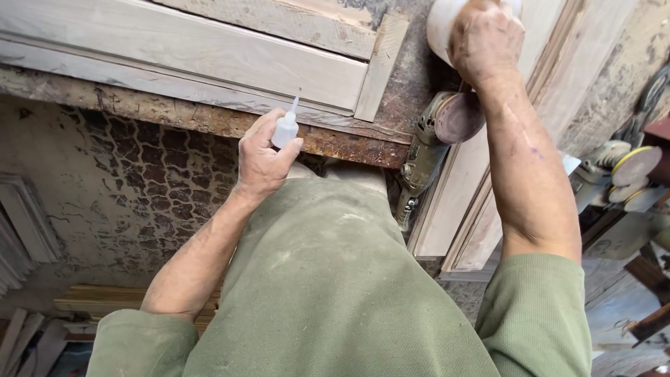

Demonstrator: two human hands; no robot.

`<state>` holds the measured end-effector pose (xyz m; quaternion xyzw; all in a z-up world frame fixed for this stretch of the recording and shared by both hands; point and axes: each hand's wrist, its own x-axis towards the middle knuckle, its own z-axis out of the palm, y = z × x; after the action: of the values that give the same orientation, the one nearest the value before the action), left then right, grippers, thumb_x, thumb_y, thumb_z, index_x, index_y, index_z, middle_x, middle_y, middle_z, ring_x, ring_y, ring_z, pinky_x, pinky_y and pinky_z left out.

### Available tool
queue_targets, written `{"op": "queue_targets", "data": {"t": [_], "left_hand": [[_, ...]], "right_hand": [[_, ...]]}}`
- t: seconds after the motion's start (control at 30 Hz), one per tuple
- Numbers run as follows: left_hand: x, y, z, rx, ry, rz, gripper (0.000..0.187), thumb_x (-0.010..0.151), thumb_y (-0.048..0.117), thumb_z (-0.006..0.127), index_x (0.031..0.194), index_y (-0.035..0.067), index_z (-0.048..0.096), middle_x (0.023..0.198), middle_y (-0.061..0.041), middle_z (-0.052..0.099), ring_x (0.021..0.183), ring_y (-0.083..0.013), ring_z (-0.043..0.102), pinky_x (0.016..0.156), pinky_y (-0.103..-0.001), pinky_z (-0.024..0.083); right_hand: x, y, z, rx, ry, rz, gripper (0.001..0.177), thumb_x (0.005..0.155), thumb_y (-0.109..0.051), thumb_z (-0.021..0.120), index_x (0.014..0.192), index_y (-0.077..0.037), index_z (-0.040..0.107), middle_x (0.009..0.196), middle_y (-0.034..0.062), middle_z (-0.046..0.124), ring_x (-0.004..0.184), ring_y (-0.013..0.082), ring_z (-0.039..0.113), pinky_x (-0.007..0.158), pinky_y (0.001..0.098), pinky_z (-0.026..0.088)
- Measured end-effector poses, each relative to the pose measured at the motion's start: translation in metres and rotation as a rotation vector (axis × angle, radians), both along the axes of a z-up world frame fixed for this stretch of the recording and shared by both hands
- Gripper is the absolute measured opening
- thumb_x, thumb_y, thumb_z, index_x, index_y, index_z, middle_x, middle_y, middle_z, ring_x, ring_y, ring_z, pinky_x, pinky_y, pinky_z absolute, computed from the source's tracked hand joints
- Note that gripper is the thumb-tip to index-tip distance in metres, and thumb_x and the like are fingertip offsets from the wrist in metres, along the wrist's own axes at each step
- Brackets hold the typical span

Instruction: Sanding wooden trim pieces with a power sander and applying adhesive or filler.

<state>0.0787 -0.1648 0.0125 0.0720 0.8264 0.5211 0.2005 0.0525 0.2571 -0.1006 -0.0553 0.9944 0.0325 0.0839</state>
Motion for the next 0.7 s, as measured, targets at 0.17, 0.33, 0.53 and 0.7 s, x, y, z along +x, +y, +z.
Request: {"op": "queue_targets", "data": {"t": [0.17, 0.33, 0.53, 0.7], "left_hand": [[0.003, -0.005, 0.008, 0.007, -0.043, 0.002, 0.04, 0.085, 0.005, 0.07, 0.123, -0.007, 0.064, 0.116, -0.016, 0.069, 0.096, -0.0224, 0.065, 0.083, -0.031, 0.053], [0.016, -0.014, -0.023, 0.118, 0.011, 0.085, 0.034, 0.084, 0.008, 0.083, 0.114, -0.003, 0.071, 0.111, -0.02, 0.07, 0.101, -0.0296, 0.07, 0.077, -0.038, 0.058], [0.018, -0.01, -0.021, 0.09, 0.018, 0.082, 0.035, 0.085, 0.007, 0.084, 0.116, -0.003, 0.071, 0.112, -0.02, 0.071, 0.098, -0.0283, 0.07, 0.075, -0.037, 0.057], [0.019, -0.014, -0.034, 0.104, 0.013, 0.088, 0.037, 0.085, 0.009, 0.084, 0.118, -0.002, 0.071, 0.112, -0.02, 0.071, 0.099, -0.0267, 0.07, 0.075, -0.037, 0.056]], "right_hand": [[0.016, -0.065, 0.054, -0.203, 0.4, -0.056, 0.027, 0.105, -0.015, 0.078, 0.085, -0.017, 0.06, 0.087, -0.0022, 0.059, 0.07, 0.0091, 0.049, 0.053, 0.0219, 0.042], [0.074, -0.162, -0.006, -0.611, 0.513, -0.006, 0.01, 0.1, -0.028, 0.07, 0.094, -0.021, 0.073, 0.089, -0.0045, 0.068, 0.076, 0.0174, 0.066, 0.069, 0.0316, 0.052], [0.097, -0.205, -0.029, -0.489, 0.456, -0.133, 0.047, 0.112, -0.051, 0.041, 0.128, -0.012, 0.062, 0.142, 0.0156, 0.057, 0.134, 0.036, 0.049, 0.109, 0.0534, 0.034], [0.122, -0.231, -0.042, -0.466, 0.207, -0.188, 0.098, 0.097, -0.075, 0.058, 0.162, -0.006, 0.03, 0.168, 0.0251, 0.024, 0.154, 0.0507, 0.015, 0.119, 0.0694, 0.014]]}}
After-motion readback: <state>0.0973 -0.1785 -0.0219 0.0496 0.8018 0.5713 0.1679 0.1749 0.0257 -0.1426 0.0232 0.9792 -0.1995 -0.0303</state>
